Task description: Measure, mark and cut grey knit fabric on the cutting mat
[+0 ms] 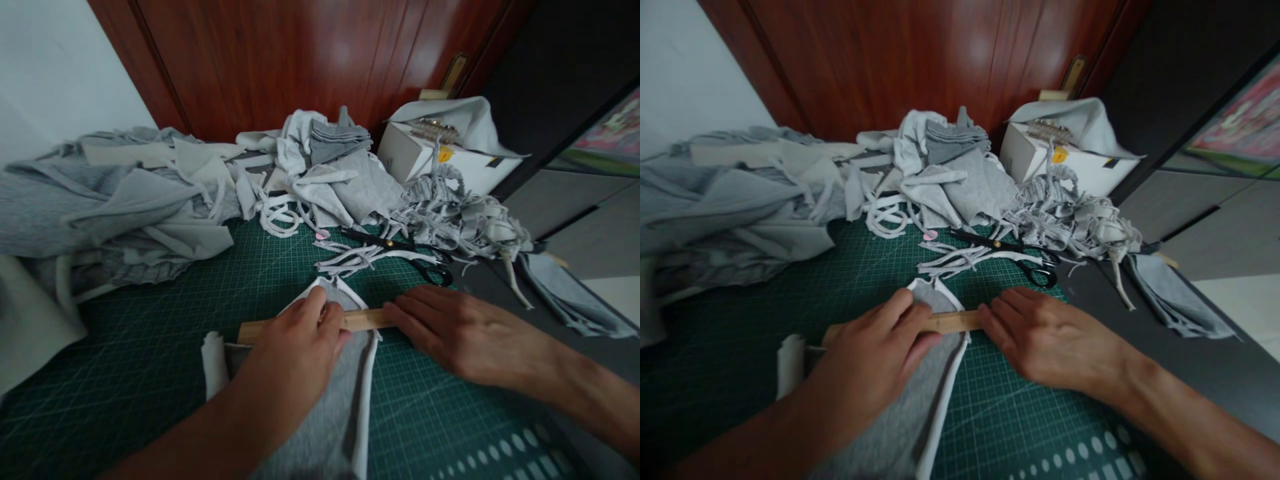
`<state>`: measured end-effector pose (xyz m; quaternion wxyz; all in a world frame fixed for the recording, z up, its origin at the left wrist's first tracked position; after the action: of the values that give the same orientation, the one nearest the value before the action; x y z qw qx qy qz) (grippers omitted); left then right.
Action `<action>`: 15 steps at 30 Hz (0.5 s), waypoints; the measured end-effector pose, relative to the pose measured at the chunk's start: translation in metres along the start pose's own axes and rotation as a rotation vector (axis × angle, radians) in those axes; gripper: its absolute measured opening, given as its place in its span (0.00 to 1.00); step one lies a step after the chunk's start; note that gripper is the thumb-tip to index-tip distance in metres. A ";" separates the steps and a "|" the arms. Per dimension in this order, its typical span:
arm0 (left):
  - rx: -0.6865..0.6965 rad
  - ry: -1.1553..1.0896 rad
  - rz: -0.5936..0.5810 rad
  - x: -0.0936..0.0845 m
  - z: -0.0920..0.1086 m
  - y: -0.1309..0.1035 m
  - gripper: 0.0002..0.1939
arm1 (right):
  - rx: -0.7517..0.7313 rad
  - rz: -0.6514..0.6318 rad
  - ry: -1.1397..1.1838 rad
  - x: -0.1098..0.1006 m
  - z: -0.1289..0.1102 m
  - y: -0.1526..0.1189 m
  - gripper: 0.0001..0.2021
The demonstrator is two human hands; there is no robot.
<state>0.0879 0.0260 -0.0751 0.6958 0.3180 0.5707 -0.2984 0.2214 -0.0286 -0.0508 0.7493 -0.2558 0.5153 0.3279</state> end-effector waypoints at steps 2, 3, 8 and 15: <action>0.024 0.031 -0.032 0.001 0.002 0.001 0.07 | 0.033 0.031 0.049 -0.001 0.002 -0.002 0.17; 0.027 0.055 -0.053 0.002 0.003 0.001 0.08 | 0.056 0.032 0.069 0.000 0.003 -0.004 0.16; 0.023 0.157 -0.126 0.005 0.008 0.000 0.14 | 0.189 0.096 0.174 -0.015 -0.012 -0.007 0.14; 0.063 0.218 -0.119 0.002 0.013 0.003 0.11 | 0.249 0.205 0.426 -0.020 -0.073 0.015 0.16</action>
<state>0.0981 0.0173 -0.0749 0.6004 0.3357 0.6510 -0.3209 0.1610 -0.0764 -0.0575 0.6125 -0.1714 0.7209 0.2753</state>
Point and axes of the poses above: each hand's wrist, its own y-axis towards the middle knuckle, its own x-axis out of the palm, z = x × y, the point moved 8 cm from there along y, towards the middle knuckle, and after that the axes turned 10 degrees about -z, right-handed, at the moved point
